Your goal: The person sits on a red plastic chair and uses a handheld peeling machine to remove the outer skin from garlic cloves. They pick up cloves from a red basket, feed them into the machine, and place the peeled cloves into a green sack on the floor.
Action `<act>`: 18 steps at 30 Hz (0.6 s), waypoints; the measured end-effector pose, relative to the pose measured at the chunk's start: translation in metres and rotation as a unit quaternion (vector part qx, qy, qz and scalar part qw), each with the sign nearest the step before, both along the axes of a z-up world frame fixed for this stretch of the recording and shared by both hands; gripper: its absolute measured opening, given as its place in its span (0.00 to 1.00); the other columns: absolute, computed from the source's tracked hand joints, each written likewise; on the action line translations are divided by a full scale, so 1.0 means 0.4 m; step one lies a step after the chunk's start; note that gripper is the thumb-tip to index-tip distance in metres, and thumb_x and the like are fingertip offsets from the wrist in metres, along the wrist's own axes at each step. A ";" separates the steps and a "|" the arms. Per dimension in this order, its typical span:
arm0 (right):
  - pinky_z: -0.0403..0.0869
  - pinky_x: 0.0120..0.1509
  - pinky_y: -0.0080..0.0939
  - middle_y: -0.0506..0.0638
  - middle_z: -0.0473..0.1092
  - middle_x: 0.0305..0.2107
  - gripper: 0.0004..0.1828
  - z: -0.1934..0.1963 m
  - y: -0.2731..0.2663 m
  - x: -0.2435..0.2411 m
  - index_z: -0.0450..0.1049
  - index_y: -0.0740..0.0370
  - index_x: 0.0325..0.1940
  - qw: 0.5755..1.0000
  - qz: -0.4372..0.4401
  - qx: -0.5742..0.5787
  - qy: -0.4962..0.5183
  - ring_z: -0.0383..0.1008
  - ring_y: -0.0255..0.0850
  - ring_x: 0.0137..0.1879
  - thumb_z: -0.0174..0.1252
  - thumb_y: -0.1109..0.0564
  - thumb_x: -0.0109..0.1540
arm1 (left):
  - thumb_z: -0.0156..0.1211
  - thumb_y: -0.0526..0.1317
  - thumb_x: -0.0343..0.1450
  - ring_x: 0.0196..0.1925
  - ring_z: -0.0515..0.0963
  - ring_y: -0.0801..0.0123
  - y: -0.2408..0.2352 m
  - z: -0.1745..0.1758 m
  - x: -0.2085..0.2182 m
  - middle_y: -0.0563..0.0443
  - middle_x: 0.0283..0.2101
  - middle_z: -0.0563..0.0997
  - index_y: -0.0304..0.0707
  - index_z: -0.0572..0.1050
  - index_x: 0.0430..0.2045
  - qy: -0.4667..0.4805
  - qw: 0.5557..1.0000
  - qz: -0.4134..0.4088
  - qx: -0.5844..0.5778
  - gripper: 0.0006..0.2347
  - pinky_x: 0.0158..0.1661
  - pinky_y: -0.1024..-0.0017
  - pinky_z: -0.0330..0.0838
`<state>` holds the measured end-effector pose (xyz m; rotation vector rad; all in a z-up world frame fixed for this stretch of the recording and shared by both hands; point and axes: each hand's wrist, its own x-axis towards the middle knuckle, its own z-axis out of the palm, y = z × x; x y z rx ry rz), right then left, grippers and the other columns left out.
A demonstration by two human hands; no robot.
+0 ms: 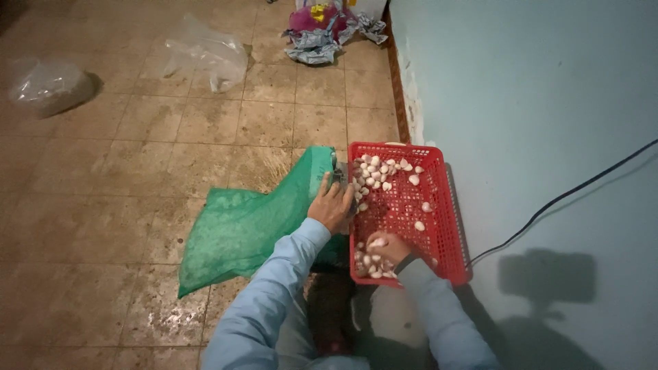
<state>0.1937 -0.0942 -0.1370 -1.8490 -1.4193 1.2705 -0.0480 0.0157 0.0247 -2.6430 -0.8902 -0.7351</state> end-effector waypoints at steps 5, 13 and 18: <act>0.68 0.26 0.36 0.50 0.71 0.25 0.12 0.196 -0.006 -0.053 0.80 0.53 0.45 0.945 -0.223 0.039 0.238 0.69 0.39 0.26 0.63 0.59 0.57 | 0.62 0.42 0.67 0.50 0.76 0.48 0.025 -0.069 0.011 0.35 0.33 0.80 0.27 0.69 0.53 -0.035 0.999 -0.011 0.023 0.22 0.71 0.32 0.50; 0.57 0.17 0.29 0.41 0.62 0.17 0.01 0.399 0.126 -0.155 0.70 0.47 0.40 0.839 -0.321 0.132 0.419 0.58 0.31 0.16 0.56 0.54 0.65 | 0.60 0.38 0.68 0.49 0.76 0.48 0.017 -0.036 0.004 0.35 0.34 0.80 0.26 0.71 0.51 -0.078 0.995 -0.033 0.049 0.19 0.68 0.33 0.56; 0.65 0.16 0.32 0.51 0.68 0.25 0.14 0.416 0.223 -0.282 0.71 0.52 0.42 0.776 -0.459 0.205 0.382 0.70 0.39 0.22 0.60 0.65 0.55 | 0.55 0.35 0.69 0.50 0.76 0.49 0.006 -0.016 0.001 0.35 0.37 0.82 0.21 0.68 0.58 -0.042 0.998 -0.013 0.050 0.22 0.70 0.35 0.54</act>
